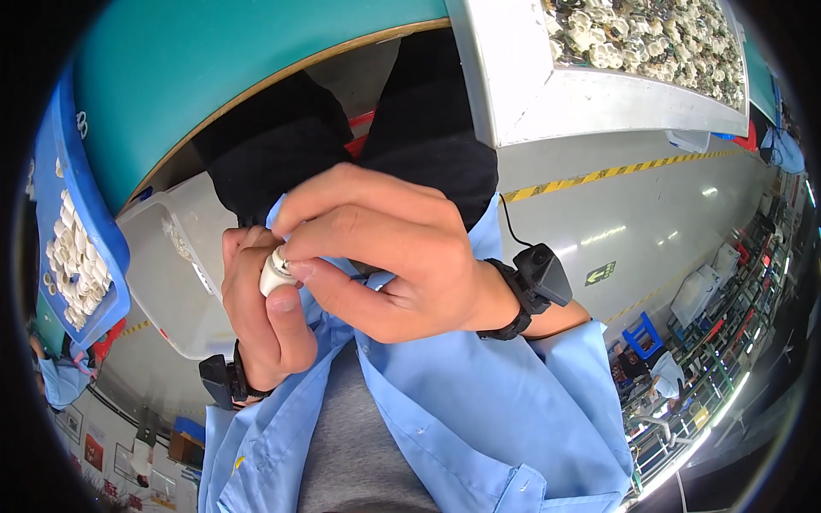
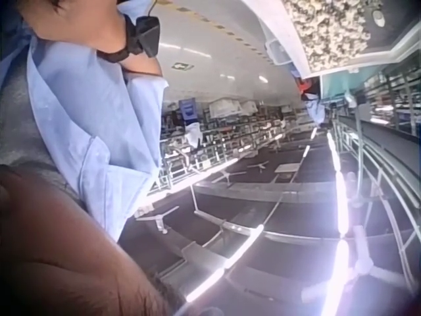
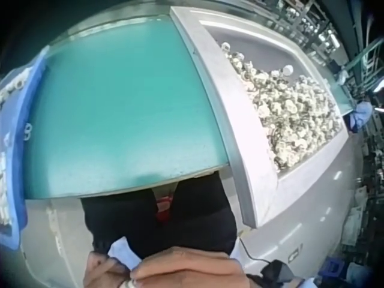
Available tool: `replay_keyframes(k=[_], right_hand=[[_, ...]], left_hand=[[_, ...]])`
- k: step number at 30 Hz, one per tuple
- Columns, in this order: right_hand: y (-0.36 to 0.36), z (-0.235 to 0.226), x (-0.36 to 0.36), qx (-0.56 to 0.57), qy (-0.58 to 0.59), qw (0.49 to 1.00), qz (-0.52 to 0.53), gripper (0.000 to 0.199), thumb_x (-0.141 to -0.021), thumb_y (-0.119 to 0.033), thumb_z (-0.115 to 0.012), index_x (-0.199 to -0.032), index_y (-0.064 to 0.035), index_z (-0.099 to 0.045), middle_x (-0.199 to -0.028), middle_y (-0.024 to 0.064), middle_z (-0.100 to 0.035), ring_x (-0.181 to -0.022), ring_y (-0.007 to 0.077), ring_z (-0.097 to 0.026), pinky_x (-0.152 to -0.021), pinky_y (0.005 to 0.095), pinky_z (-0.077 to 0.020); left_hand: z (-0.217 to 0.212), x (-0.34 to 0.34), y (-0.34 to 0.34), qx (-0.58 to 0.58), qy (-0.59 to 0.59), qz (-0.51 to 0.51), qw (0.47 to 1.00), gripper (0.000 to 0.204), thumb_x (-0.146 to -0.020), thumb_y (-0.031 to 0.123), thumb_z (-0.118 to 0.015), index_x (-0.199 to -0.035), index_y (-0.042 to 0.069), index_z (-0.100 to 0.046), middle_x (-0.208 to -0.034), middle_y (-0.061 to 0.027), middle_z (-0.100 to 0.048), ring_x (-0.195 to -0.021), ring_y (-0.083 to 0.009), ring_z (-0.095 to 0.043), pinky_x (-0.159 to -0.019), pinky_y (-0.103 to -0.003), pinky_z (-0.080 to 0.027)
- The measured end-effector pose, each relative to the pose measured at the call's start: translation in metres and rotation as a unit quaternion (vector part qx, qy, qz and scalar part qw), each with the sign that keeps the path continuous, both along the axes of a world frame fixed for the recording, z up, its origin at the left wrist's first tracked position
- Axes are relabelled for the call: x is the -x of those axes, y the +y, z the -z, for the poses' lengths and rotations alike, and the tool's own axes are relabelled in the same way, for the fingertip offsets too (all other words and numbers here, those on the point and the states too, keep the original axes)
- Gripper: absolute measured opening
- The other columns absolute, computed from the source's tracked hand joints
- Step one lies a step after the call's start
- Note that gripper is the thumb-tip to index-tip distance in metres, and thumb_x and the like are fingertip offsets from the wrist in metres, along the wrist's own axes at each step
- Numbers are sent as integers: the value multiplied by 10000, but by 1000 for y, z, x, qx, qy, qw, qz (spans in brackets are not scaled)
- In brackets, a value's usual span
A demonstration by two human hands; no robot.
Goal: The person picks up a white plastic housing and a metal component, fits the metal component into the housing, and then places the assembled unit into a blue tray.
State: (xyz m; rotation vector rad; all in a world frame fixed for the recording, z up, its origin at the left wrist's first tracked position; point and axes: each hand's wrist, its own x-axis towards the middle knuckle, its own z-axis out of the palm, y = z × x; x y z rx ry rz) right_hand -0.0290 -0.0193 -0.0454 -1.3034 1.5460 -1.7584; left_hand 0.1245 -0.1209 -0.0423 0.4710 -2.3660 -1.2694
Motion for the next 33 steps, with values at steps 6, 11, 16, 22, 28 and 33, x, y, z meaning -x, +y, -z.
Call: replay_keyframes(k=[6, 11, 16, 22, 28, 33], right_hand=[[3, 9, -2, 59, -8, 998, -5, 188, -759, 112, -699, -940, 69, -670, -976, 228, -680, -778, 297, -707, -667, 346, -580], [0, 11, -6, 105, -9, 994, 13, 190, -753, 123, -691, -937, 78, -669, -966, 229, -677, -775, 313, -707, -663, 361, -582], [2, 14, -6, 112, -7, 994, 10, 192, -754, 97, -678, -945, 96, -667, -965, 244, -673, -775, 329, -707, -671, 378, -587], [3, 16, -16, 105, 1, 994, 32, 227, -756, 41, -654, -968, 120, -665, -985, 269, -668, -795, 356, -705, -694, 406, -597], [2, 22, -15, 103, 21, 994, 40, 269, -757, 19, -669, -1009, 111, -659, -1032, 267, -662, -835, 356, -699, -706, 410, -585], [-9, 23, -13, 72, 34, 996, 39, 294, -729, -7, -698, -1013, 63, -670, -1021, 214, -667, -827, 324, -681, -705, 385, -536]], left_hand=[[-5, 0, 4, -64, -10, 2, 998, 334, -978, 302, -557, -900, -22, -581, -791, -127, -599, -631, -268, -510, -680, -379, -358], [-9, 0, 11, -125, -15, -15, 992, 342, -986, 307, -549, -915, -26, -579, -806, -137, -602, -653, -269, -499, -690, -376, -365], [-9, 1, 15, -142, -14, -31, 989, 347, -993, 306, -534, -918, -30, -576, -800, -138, -595, -665, -263, -480, -693, -374, -366], [-10, -1, 18, -190, -27, -64, 979, 333, -1000, 284, -514, -928, -35, -579, -795, -136, -587, -665, -261, -469, -690, -377, -367], [-7, -2, 11, -186, -41, -38, 981, 312, -1014, 252, -492, -971, -42, -588, -828, -116, -593, -685, -208, -484, -677, -341, -375], [-15, 2, 6, -442, -4, -61, 895, 318, -1032, 247, -477, -1019, -50, -591, -868, -81, -597, -736, -132, -497, -677, -281, -391]])
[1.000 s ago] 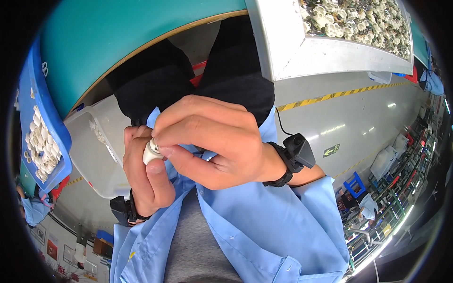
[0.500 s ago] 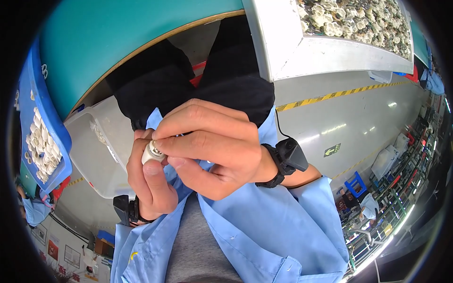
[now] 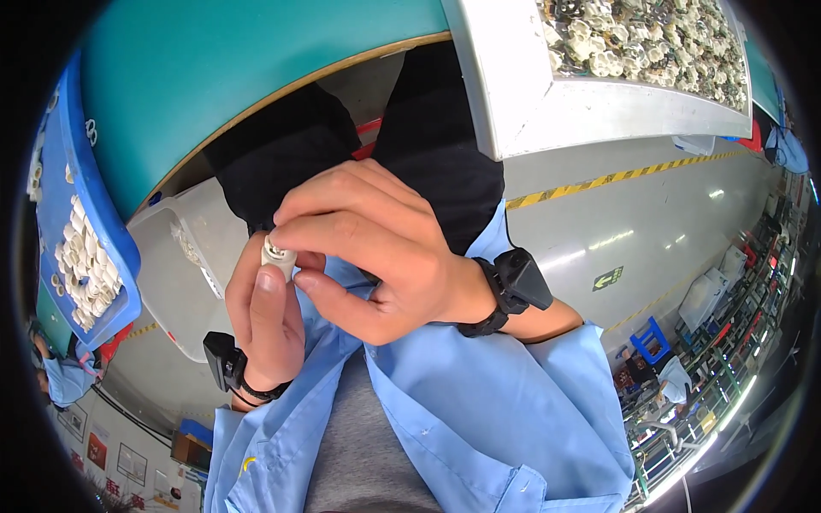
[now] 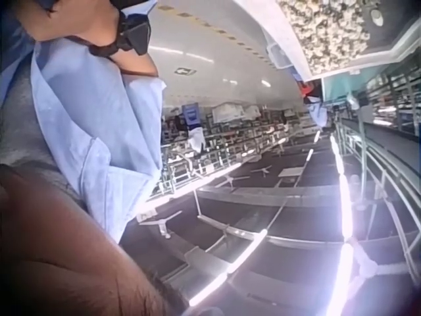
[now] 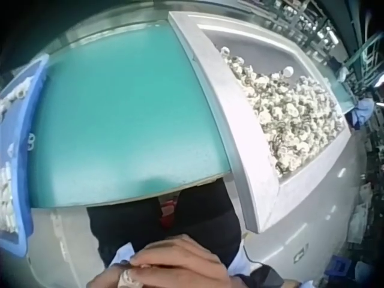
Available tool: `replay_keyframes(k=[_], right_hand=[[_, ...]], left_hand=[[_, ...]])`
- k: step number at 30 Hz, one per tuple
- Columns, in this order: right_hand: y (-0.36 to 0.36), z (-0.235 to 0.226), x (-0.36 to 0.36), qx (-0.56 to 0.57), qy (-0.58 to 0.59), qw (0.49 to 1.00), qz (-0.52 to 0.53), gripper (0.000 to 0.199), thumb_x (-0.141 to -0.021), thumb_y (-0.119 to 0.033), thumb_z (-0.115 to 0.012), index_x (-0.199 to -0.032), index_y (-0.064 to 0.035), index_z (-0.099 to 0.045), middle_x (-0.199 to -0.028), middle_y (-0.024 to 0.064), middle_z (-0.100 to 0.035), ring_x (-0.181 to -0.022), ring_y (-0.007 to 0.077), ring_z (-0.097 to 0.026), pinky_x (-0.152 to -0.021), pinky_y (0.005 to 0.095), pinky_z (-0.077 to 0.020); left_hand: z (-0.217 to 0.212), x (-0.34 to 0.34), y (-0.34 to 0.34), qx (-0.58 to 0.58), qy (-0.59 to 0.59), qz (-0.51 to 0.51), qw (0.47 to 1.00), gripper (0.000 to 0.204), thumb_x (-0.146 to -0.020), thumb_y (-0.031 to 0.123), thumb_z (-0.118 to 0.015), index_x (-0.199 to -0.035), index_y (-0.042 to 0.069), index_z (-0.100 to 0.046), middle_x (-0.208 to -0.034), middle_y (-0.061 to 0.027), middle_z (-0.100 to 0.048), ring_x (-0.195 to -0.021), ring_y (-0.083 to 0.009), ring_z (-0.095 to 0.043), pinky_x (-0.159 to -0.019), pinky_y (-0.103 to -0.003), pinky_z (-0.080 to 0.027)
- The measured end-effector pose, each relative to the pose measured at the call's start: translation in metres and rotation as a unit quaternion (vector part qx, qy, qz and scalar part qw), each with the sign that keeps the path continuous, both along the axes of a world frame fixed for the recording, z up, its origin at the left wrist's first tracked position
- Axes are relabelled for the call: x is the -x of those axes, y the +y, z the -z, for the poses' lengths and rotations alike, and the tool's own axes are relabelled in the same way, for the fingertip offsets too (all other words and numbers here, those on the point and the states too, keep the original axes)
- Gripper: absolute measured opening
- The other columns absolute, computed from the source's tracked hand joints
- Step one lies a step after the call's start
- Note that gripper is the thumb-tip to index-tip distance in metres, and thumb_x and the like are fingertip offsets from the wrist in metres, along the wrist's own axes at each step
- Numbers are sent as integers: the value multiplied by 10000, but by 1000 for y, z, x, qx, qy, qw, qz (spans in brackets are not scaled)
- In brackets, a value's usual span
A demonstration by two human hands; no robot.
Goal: The person picks up a white plastic housing and a metal component, fits the metal component into the housing, and then places the assembled unit into a blue tray.
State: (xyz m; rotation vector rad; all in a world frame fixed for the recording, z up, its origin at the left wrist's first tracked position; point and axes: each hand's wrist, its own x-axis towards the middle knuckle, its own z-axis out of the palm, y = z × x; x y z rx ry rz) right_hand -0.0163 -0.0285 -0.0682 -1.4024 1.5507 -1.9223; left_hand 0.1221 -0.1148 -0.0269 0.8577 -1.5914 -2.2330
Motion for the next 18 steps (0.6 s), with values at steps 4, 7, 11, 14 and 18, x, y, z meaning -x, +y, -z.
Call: replay_keyframes(k=[4, 7, 11, 14, 18], right_hand=[[-6, 0, 4, -3, -10, 1000, 18, 287, -704, -23, -714, -987, 24, -692, -981, 165, -679, -797, 293, -672, -686, 364, -496], [-2, 3, 10, 2, 21, 999, -39, 294, -811, -44, -710, -1088, 43, -664, -1088, 208, -664, -862, 318, -686, -717, 390, -519], [-2, 7, 7, 8, 59, 998, -4, 284, -834, -52, -712, -1104, 28, -677, -1079, 192, -671, -855, 298, -686, -709, 393, -494], [0, 5, -2, -10, 59, 998, 32, 284, -848, -42, -705, -1125, 18, -687, -1062, 180, -679, -842, 286, -688, -711, 392, -479], [5, 0, 7, -14, -38, 998, -37, 246, -852, -33, -698, -1091, 20, -710, -1008, 167, -688, -821, 279, -682, -719, 391, -473]], left_hand=[[0, -2, -4, -27, 19, 8, 999, 323, -1045, 241, -467, -1059, -58, -589, -911, -65, -603, -792, -94, -504, -692, -241, -406], [-5, -5, -6, -16, -20, 40, 999, 470, -1037, 375, -415, -1070, -70, -563, -932, -58, -569, -833, -114, -494, -721, -266, -380], [-9, -1, 2, 41, -70, 5, 997, 530, -1042, 413, -428, -1113, -94, -566, -931, -46, -572, -801, -97, -486, -690, -246, -375], [-1, -3, 4, 61, -41, -13, 997, 404, -1036, 300, -472, -1095, -81, -589, -913, -78, -610, -795, -127, -505, -710, -266, -399], [1, -5, -2, 34, 11, 7, 999, 357, -1027, 260, -498, -1080, -76, -606, -864, -93, -635, -782, -154, -522, -724, -294, -414]])
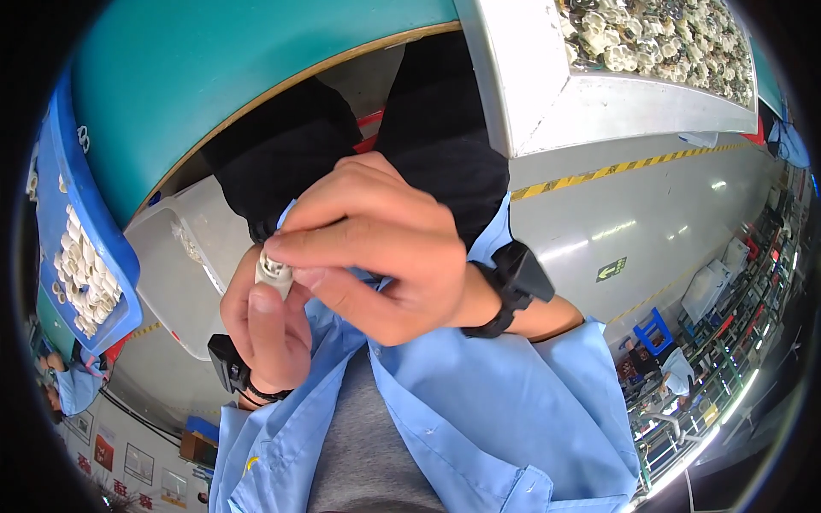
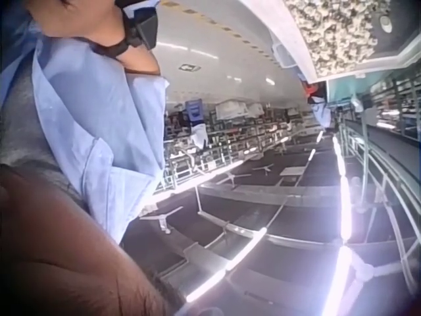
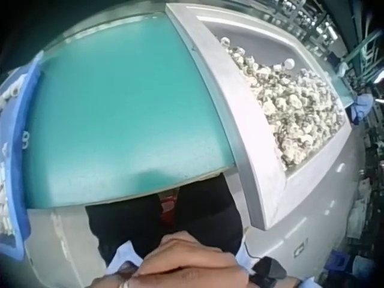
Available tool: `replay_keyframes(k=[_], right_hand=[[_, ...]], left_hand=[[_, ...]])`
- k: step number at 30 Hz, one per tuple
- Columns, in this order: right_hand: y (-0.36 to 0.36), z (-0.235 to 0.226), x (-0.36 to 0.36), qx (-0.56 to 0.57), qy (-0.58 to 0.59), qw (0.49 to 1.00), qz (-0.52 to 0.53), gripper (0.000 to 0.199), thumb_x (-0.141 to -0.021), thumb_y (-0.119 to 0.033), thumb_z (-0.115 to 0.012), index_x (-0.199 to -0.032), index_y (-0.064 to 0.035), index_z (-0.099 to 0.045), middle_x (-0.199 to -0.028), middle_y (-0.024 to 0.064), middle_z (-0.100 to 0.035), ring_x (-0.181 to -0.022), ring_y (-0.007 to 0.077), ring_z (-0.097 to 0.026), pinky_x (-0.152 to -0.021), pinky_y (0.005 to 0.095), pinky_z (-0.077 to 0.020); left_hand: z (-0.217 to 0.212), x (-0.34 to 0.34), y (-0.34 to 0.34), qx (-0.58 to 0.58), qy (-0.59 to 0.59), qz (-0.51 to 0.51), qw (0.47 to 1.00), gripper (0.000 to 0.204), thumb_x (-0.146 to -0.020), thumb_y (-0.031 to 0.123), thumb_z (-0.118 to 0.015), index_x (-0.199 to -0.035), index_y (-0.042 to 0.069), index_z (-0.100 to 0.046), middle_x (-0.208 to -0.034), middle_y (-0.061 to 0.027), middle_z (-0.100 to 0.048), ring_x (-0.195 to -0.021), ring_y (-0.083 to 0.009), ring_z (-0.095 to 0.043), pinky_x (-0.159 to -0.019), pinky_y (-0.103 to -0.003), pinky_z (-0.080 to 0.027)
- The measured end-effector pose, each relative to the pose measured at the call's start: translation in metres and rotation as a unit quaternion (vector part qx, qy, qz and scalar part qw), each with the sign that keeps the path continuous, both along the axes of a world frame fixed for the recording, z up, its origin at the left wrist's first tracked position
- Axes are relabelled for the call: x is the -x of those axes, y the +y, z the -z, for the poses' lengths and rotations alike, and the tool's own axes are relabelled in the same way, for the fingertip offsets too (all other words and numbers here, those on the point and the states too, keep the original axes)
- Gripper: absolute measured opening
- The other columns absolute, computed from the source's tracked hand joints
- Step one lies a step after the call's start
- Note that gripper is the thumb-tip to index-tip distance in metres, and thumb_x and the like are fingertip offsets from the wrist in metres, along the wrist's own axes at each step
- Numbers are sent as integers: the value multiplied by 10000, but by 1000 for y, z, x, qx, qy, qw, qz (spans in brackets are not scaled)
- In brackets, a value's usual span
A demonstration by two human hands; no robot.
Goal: The person picks up a white plastic housing and a metal component, fits the metal component into the housing, and then places the assembled unit into a blue tray.
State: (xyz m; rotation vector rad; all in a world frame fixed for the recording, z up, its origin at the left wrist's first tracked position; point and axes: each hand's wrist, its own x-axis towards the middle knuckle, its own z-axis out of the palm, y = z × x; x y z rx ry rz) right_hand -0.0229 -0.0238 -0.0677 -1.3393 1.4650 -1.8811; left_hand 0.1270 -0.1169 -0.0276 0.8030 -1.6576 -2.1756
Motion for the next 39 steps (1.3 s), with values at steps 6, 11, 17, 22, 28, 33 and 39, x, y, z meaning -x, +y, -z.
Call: replay_keyframes(k=[6, 11, 17, 22, 28, 33, 39], right_hand=[[-6, -12, 25, -11, -66, 991, -112, 180, -827, -9, -733, -1003, 28, -730, -954, 165, -693, -777, 252, -665, -679, 357, -500], [-4, -17, 27, -17, -95, 985, -144, 173, -803, -1, -772, -963, 44, -725, -935, 171, -691, -749, 235, -654, -641, 321, -527], [0, -17, 26, -34, -67, 987, -140, 160, -812, -8, -773, -946, 50, -710, -926, 173, -688, -747, 243, -655, -640, 330, -537], [0, -10, 25, 9, -68, 987, -142, 155, -818, -12, -773, -941, 37, -693, -919, 165, -684, -748, 253, -658, -638, 337, -539], [-1, -10, 17, 56, -10, 993, -108, 167, -818, -34, -780, -938, 20, -678, -913, 148, -679, -742, 253, -656, -634, 351, -539], [5, -7, 15, 36, -65, 990, -119, 155, -831, -50, -774, -929, 11, -671, -904, 135, -675, -734, 245, -656, -626, 357, -537], [2, -3, 17, 57, -62, 987, -137, 137, -862, -70, -756, -934, 2, -664, -880, 114, -667, -705, 232, -650, -616, 364, -532]], left_hand=[[0, -7, -13, -82, 19, 76, 994, 365, -1023, 276, -495, -1046, -65, -623, -797, -78, -642, -738, -161, -530, -713, -319, -411], [2, -3, -18, -51, 46, 130, 989, 348, -997, 285, -526, -990, -48, -627, -760, -77, -635, -671, -188, -534, -681, -331, -387], [9, 1, -22, 182, 62, 157, 969, 305, -939, 263, -611, -935, -42, -623, -767, -99, -633, -654, -245, -565, -648, -348, -381], [9, 0, -23, 208, 83, 180, 958, 282, -924, 241, -631, -916, -41, -629, -783, -110, -637, -660, -257, -572, -643, -356, -390], [4, -7, -11, 89, 68, 126, 986, 279, -916, 242, -637, -900, -36, -624, -790, -123, -634, -657, -269, -565, -659, -364, -400], [11, -5, -15, 158, 105, 162, 968, 291, -932, 254, -626, -922, -37, -617, -806, -125, -637, -670, -275, -570, -668, -367, -402], [10, 0, -20, 50, 113, 198, 972, 307, -957, 271, -604, -937, -34, -622, -809, -117, -638, -677, -271, -572, -672, -367, -401]])
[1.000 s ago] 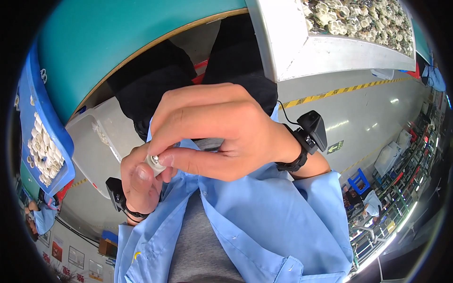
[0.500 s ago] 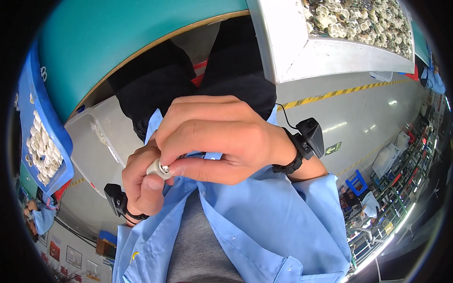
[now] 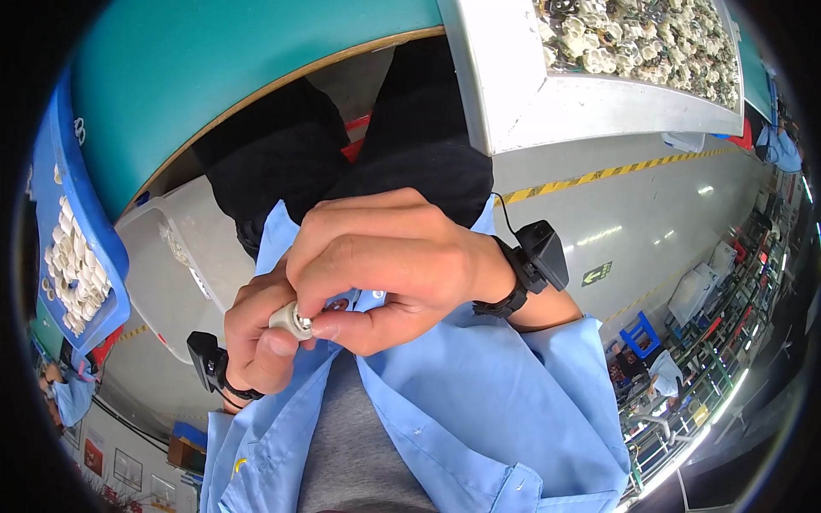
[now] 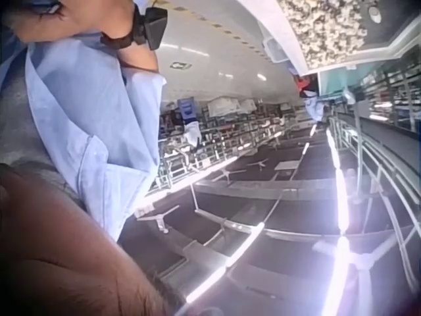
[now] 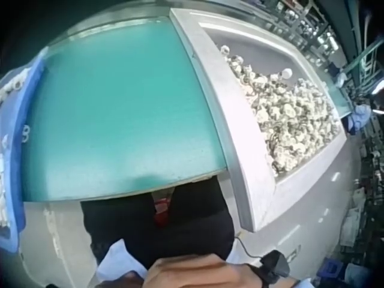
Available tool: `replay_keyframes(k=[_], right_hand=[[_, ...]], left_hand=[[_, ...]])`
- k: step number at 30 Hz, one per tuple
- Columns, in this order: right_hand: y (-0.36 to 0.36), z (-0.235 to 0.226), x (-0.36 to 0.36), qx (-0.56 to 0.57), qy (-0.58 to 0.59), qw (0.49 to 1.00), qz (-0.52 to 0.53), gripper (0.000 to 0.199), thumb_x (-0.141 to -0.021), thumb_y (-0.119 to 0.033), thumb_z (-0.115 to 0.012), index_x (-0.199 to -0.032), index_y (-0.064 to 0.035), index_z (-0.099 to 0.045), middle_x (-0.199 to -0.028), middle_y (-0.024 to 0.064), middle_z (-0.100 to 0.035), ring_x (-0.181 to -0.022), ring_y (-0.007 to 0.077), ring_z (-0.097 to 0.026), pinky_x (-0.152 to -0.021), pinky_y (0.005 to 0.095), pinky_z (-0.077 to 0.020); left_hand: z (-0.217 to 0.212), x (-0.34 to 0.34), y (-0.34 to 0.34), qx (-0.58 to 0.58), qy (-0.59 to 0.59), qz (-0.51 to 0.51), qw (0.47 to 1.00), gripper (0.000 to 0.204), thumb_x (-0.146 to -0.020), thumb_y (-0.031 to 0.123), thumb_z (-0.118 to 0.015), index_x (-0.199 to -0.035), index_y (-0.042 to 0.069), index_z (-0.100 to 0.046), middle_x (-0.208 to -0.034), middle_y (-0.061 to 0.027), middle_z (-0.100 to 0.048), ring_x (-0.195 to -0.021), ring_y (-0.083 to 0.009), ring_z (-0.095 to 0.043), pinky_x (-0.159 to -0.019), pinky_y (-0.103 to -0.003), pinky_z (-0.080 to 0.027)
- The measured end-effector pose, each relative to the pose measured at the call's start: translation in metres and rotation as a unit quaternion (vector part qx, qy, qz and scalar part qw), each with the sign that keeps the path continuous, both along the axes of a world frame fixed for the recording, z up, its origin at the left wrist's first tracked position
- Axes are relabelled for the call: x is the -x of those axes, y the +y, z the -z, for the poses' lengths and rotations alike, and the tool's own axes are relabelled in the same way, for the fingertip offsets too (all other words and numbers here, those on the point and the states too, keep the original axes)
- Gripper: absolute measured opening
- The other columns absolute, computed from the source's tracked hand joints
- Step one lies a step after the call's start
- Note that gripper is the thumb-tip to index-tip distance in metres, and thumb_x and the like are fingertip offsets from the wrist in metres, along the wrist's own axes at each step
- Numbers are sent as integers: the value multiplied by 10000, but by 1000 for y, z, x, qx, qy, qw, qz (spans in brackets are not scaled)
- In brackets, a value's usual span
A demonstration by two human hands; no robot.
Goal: The person picks up a white plastic housing and a metal component, fits the metal component into the housing, and then places the assembled unit into a blue tray.
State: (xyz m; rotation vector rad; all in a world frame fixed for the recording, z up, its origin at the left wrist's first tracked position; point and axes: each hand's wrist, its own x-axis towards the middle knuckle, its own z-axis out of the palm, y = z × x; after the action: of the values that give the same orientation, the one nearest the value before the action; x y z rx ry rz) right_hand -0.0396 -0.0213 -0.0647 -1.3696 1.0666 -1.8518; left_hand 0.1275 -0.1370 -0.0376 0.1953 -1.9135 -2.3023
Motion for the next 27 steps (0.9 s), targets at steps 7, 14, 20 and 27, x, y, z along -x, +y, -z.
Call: replay_keyframes(k=[7, 14, 20, 27], right_hand=[[2, -16, -1, 11, 44, 999, 18, 166, -866, -94, -756, -934, -2, -635, -858, 124, -661, -684, 248, -646, -610, 376, -536], [10, -11, 5, -87, 33, 996, 8, 190, -766, -7, -779, -902, 27, -650, -802, 133, -659, -678, 255, -663, -607, 340, -545], [5, -21, 5, -90, 44, 995, 8, 172, -760, -5, -776, -883, 26, -659, -816, 130, -677, -679, 230, -671, -612, 314, -545], [-4, -32, 8, -139, 30, 990, 1, 145, -760, 9, -777, -874, 21, -688, -835, 133, -694, -697, 213, -680, -628, 290, -539]], left_hand=[[-25, -9, 10, -167, -92, -29, 981, 224, -983, 191, -579, -996, -30, -616, -792, -101, -603, -712, -274, -536, -680, -376, -404], [4, -7, 15, 28, -48, -36, 998, 200, -1012, 178, -546, -904, 10, -553, -723, -96, -505, -688, -282, -459, -731, -391, -386], [-9, -7, 8, 44, -58, -10, 997, 220, -1026, 158, -502, -867, 6, -509, -715, -102, -485, -672, -298, -434, -756, -390, -375], [-16, -1, -8, 73, -38, -7, 997, 213, -1016, 147, -505, -856, 7, -507, -705, -102, -472, -662, -293, -424, -740, -390, -363]])
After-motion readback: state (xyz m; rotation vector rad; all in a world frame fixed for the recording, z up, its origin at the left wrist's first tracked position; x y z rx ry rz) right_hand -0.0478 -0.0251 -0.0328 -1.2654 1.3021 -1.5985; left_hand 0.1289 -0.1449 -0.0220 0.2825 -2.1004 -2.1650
